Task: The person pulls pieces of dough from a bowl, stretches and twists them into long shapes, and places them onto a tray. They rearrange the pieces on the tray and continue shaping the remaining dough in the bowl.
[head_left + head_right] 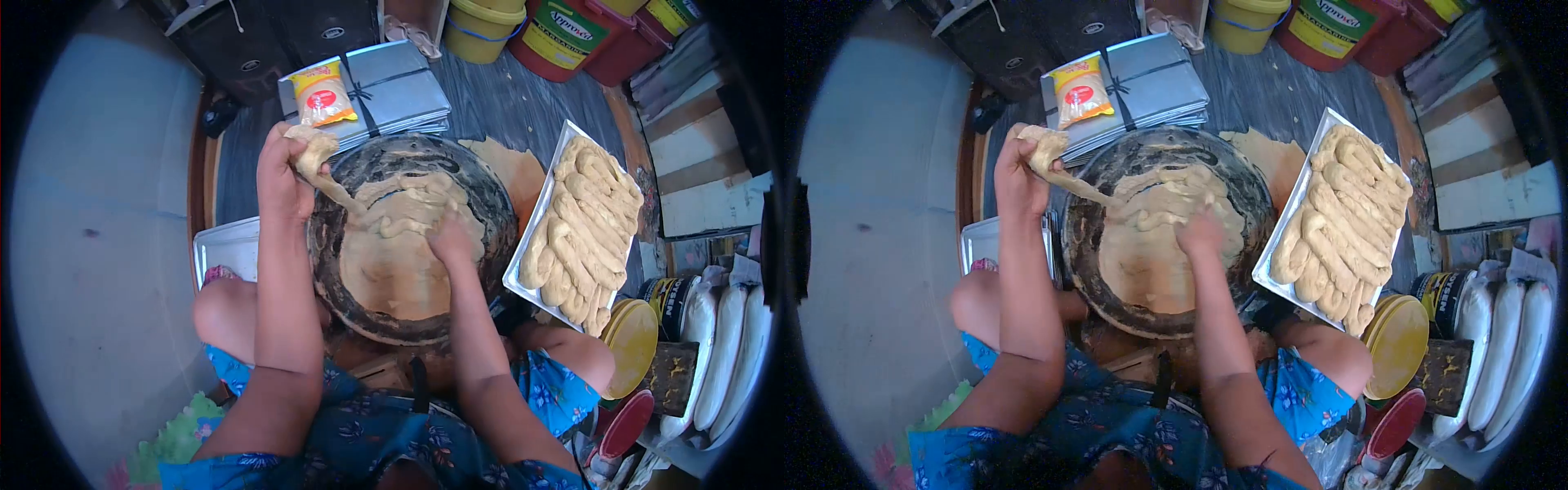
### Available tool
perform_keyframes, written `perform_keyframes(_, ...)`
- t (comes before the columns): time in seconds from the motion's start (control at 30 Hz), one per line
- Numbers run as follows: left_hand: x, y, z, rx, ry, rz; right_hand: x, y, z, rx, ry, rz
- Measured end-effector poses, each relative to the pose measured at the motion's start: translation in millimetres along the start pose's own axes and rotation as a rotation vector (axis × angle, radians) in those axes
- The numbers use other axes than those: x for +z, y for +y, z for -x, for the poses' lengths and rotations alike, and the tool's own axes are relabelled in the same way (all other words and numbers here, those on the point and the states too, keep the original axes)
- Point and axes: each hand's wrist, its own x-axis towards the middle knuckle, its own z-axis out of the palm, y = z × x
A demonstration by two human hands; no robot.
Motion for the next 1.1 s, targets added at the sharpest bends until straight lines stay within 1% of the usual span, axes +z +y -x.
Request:
perform_keyframes(0.07,27,36,25,0.03,-0.07,0.037,1,-36,9,-0.257,-0.124,-0.182)
perform_keyframes(0.13,43,66,49,0.045,-0.143,0.065,28,-66,17,-0.483,-0.198,-0.392)
perform_keyframes(0.2,58,90,67,0.077,-0.201,0.014,53,-87,33,-0.58,-0.309,-0.47)
perform_keyframes(0.23,60,98,74,0.097,-0.233,-0.014,68,-91,40,-0.539,-0.395,-0.484)
perform_keyframes(0.3,55,102,81,0.074,-0.205,-0.078,91,-91,57,-0.452,-0.559,-0.51)
perform_keyframes(0.33,52,102,82,0.061,-0.193,-0.11,94,-90,69,-0.365,-0.607,-0.494)
perform_keyframes(0.37,46,101,85,0.066,-0.157,-0.206,96,-86,82,-0.278,-0.651,-0.476)
perform_keyframes(0.43,22,84,82,0.032,-0.136,-0.147,76,-65,103,-0.323,-0.711,-0.501)
perform_keyframes(0.47,6,71,78,0.011,-0.123,-0.115,78,-42,107,-0.257,-0.769,-0.506)
perform_keyframes(0.5,-16,57,74,-0.102,-0.153,-0.044,78,-18,105,-0.19,-0.827,-0.51)
perform_keyframes(0.53,-33,41,69,-0.228,-0.173,0.007,50,-6,105,-0.113,-0.762,-0.49)
perform_keyframes(0.57,-44,29,66,-0.323,-0.213,-0.041,19,5,111,-0.03,-0.704,-0.472)
perform_keyframes(0.6,-50,22,63,-0.412,-0.255,-0.091,20,31,103,0.06,-0.603,-0.489)
perform_keyframes(0.63,-45,16,63,-0.416,-0.254,-0.185,21,54,92,0.143,-0.497,-0.5)
perform_keyframes(0.67,-37,9,63,-0.418,-0.253,-0.281,6,62,85,0.198,-0.461,-0.669)
perform_keyframes(0.7,-31,4,62,-0.435,-0.298,-0.355,-12,61,80,0.252,-0.421,-0.841)
perform_keyframes(0.73,-27,1,58,-0.45,-0.375,-0.534,-28,54,76,0.253,-0.327,-0.919)
perform_keyframes(0.77,-25,-4,53,-0.46,-0.451,-0.714,-45,46,70,0.186,-0.319,-1.028)
perform_keyframes(0.8,-23,-9,49,-0.47,-0.526,-0.898,-74,21,75,0.087,-0.267,-1.042)
perform_keyframes(0.87,-25,-32,44,-0.401,-0.663,-1.017,-109,-16,73,-0.032,-0.22,-1.006)
perform_keyframes(0.9,-24,-37,44,-0.367,-0.733,-1.082,-122,-35,75,-0.143,-0.195,-0.987)
perform_keyframes(0.93,-21,-37,47,-0.328,-0.779,-1.071,-136,-52,79,-0.248,-0.171,-0.965)
perform_keyframes(1.0,-16,-35,55,-0.253,-0.875,-1.044,-165,-81,89,-0.298,-0.177,-0.957)
perform_keyframes(1.03,-16,-41,54,-0.138,-0.964,-1.07,-175,-91,94,-0.32,-0.167,-0.952)
perform_keyframes(1.07,-16,-44,52,-0.13,-1.019,-1.099,-182,-96,97,-0.339,-0.157,-0.945)
perform_keyframes(1.1,-14,-43,53,-0.124,-1.074,-1.126,-185,-97,97,-0.357,-0.133,-0.876)
